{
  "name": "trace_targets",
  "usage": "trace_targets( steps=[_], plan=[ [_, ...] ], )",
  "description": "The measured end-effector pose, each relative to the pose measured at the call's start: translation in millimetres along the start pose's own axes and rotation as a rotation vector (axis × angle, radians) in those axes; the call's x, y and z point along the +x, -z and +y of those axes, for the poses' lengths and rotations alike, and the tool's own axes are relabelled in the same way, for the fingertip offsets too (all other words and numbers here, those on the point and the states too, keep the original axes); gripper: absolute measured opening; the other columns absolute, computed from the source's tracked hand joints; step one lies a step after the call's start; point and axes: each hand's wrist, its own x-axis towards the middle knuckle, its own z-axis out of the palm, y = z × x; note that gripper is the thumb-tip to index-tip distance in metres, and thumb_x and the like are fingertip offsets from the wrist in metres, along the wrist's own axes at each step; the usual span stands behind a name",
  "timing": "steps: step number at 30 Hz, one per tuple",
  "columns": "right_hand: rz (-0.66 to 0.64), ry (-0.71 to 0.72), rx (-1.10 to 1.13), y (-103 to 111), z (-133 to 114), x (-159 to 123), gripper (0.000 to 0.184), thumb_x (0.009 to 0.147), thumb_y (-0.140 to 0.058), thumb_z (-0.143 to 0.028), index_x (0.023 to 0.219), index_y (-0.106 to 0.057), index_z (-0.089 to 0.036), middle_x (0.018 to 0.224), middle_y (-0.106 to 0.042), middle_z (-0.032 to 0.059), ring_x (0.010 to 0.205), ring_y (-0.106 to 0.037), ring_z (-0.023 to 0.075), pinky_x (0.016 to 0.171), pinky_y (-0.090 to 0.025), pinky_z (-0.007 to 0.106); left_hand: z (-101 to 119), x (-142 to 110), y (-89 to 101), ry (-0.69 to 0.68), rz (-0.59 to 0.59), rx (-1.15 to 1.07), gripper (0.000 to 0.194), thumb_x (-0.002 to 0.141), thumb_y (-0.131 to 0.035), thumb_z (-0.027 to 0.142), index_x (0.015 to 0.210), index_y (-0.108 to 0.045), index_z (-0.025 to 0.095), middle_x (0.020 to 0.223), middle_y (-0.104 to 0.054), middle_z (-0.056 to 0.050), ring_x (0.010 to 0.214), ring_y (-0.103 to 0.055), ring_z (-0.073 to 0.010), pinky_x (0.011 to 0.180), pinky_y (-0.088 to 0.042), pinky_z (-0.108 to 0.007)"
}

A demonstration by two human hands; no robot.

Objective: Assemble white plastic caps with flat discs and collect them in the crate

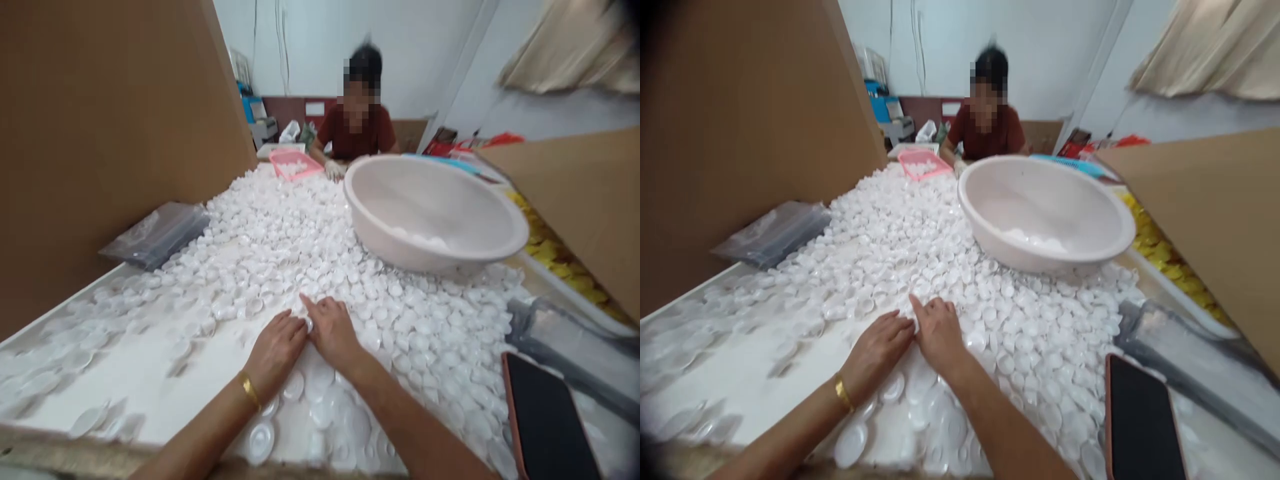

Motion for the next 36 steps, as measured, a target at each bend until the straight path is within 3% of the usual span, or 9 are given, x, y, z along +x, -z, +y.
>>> trace_targets(
  steps=[8, 19, 25, 32, 36],
  plan=[
    [0.022, -0.016, 0.088, 0, -7, 3, 0.024, 0.074, -0.064, -0.021, 0.097, -0.059, -0.025, 0.091, -0.063, -0.0009, 0.093, -0.047, 0.0189, 0.079, -0.032, 0.033, -16, -9, -7.8, -0.052, 0.135, 0.045, 0.026, 0.087, -0.034, 0.010, 0.087, -0.059, 0.018, 0.089, -0.066, -0.004, 0.085, -0.063, -0.0151, 0.087, -0.051, -0.039],
    [0.061, -0.019, 0.162, 2, -11, 2, 0.028, 0.072, -0.065, -0.016, 0.097, -0.057, -0.026, 0.095, -0.063, -0.0033, 0.094, -0.047, 0.0187, 0.081, -0.032, 0.033, -21, -15, -24.8, 0.016, 0.198, -0.070, 0.027, 0.084, -0.036, 0.010, 0.084, -0.061, 0.022, 0.088, -0.068, -0.001, 0.083, -0.064, -0.0129, 0.093, -0.049, -0.038],
    [0.129, 0.078, 0.048, -3, -14, 3, 0.013, 0.081, -0.055, -0.013, 0.087, -0.060, -0.023, 0.089, -0.065, -0.0010, 0.092, -0.051, 0.0176, 0.081, -0.035, 0.033, -19, -26, -43.0, 0.053, 0.276, -0.006, 0.033, 0.081, -0.034, 0.005, 0.087, -0.063, 0.021, 0.093, -0.068, -0.004, 0.093, -0.062, -0.0157, 0.097, -0.046, -0.040],
    [0.185, 0.086, -0.151, -32, -16, -5, 0.026, 0.082, -0.050, -0.008, 0.106, -0.059, -0.015, 0.103, -0.065, 0.0065, 0.098, -0.055, 0.0209, 0.082, -0.039, 0.036, -12, -29, -42.4, 0.055, 0.221, 0.028, 0.034, 0.080, -0.039, 0.009, 0.105, -0.061, 0.019, 0.108, -0.064, -0.008, 0.109, -0.055, -0.0211, 0.099, -0.044, -0.042],
    [0.215, 0.072, -0.139, -39, -14, -13, 0.034, 0.081, -0.046, -0.005, 0.112, -0.057, -0.014, 0.112, -0.063, 0.0068, 0.107, -0.052, 0.0212, 0.089, -0.035, 0.038, -7, -28, -38.4, 0.072, 0.188, 0.024, 0.037, 0.078, -0.039, 0.009, 0.109, -0.058, 0.016, 0.110, -0.063, -0.010, 0.109, -0.055, -0.0214, 0.099, -0.043, -0.042]
  ],
)
